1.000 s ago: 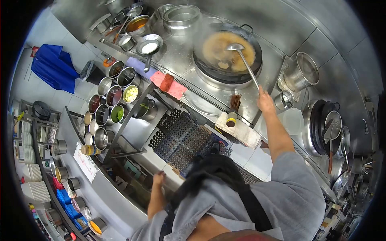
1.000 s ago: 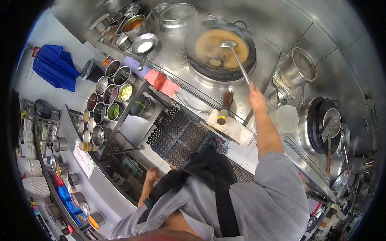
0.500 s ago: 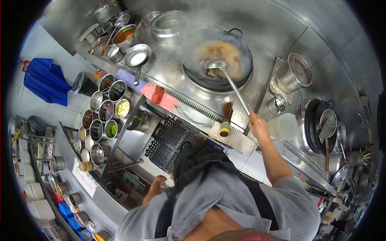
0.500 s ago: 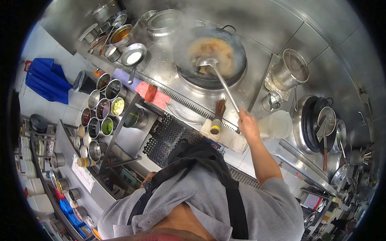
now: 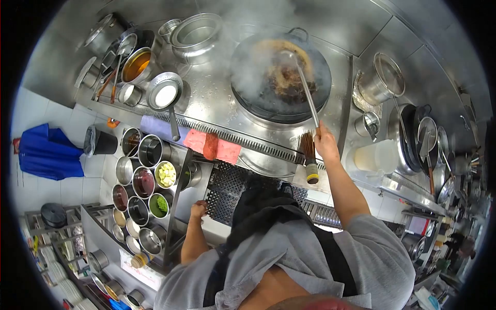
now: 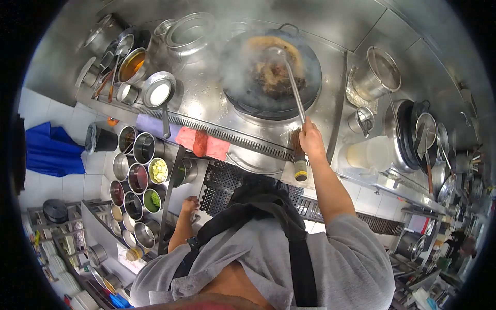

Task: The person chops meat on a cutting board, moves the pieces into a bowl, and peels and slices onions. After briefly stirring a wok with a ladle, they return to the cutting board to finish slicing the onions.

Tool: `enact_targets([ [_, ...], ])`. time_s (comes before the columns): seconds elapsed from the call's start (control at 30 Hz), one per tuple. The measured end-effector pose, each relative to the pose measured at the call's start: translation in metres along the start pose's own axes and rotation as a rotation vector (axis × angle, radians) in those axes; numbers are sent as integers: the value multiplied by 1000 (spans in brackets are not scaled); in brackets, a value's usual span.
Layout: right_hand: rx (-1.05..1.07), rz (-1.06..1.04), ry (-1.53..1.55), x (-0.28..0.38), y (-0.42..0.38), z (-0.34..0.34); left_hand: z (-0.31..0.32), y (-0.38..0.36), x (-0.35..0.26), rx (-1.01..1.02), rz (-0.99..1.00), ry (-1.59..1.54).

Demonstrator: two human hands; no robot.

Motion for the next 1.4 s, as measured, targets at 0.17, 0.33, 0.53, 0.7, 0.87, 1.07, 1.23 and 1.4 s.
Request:
enact_targets([
  [0.17,263,617,878,15,-30,17,0,-1,12,136,-131,159],
  [0.33,294,734,1342,52,-44,5,17,6,31,234,-225,204],
  [0.53,255,716,1390,61,-54,-19,30,51,12,280,-65,309],
  [0.7,189,672,1201,52,-59,-65,22,51,-22,175,89,210],
  [0.87,177,580,1005,35,-56,-102,32,56,-10,290,22,351],
  [1.07,149,475,575,25,-60,-128,41,49,16,278,-204,315],
  [1.23,105,103,-48,28,-60,-119,76,73,14,473,68,618],
  [1.4,128,-18,-235,-28,-69,-69,139,103,1,768,119,858],
])
Point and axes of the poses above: each hand's wrist, its own y-axis towards the middle knuckle, its own z-axis out of the palm, x = y × z, the point moved 10 cm from there along y, towards the middle knuckle, and after that the axes turned 1 degree about z, right-handed, at the moved point
